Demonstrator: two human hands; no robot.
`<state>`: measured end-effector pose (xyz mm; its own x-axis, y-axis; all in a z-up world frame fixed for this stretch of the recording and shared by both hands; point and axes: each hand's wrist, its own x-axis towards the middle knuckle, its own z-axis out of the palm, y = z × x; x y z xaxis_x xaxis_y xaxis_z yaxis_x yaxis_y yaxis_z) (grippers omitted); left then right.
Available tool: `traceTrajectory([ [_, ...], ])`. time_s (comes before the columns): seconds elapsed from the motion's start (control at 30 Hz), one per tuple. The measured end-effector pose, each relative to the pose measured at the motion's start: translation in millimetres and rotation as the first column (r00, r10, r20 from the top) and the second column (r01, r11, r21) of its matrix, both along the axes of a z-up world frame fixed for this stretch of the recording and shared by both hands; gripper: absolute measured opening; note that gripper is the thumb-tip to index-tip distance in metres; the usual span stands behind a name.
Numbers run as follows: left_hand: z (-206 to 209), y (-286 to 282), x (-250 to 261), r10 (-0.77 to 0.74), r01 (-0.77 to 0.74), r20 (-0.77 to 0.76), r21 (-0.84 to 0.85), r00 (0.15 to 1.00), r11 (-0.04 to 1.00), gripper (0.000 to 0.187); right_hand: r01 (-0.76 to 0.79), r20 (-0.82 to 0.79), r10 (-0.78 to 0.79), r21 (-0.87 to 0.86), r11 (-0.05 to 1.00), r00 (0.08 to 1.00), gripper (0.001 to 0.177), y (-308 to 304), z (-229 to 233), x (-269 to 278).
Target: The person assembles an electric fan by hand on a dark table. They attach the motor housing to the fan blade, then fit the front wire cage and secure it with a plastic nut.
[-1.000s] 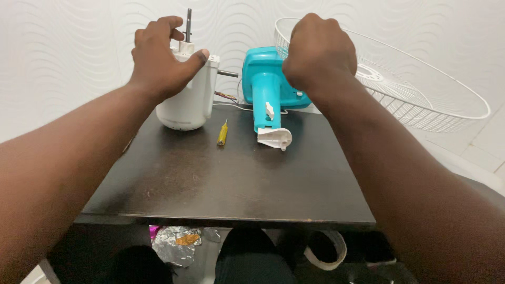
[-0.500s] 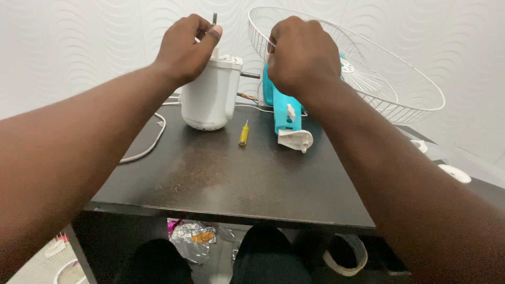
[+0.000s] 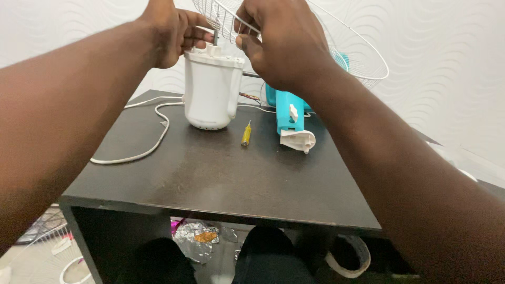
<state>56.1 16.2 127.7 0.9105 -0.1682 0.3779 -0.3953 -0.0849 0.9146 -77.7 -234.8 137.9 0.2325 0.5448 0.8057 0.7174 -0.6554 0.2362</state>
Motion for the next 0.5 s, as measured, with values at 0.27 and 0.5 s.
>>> traceTrajectory([
  [0.27,8.7,15.8,-2.6,-0.233,0.228,-0.022,-0.136,0.972,0.964,0.087,-0.146,0.083,0.153,-0.087,0.986,0.985,0.017,7.1,0.1,-1.6],
  [0.5,6.6,6.4,-10.2,-0.044,0.035,-0.097,-0.098,0.994,0.995,0.093,-0.115,-0.036,0.112,-0.103,0.988,0.993,0.018,4.5,0.4,-8.5],
])
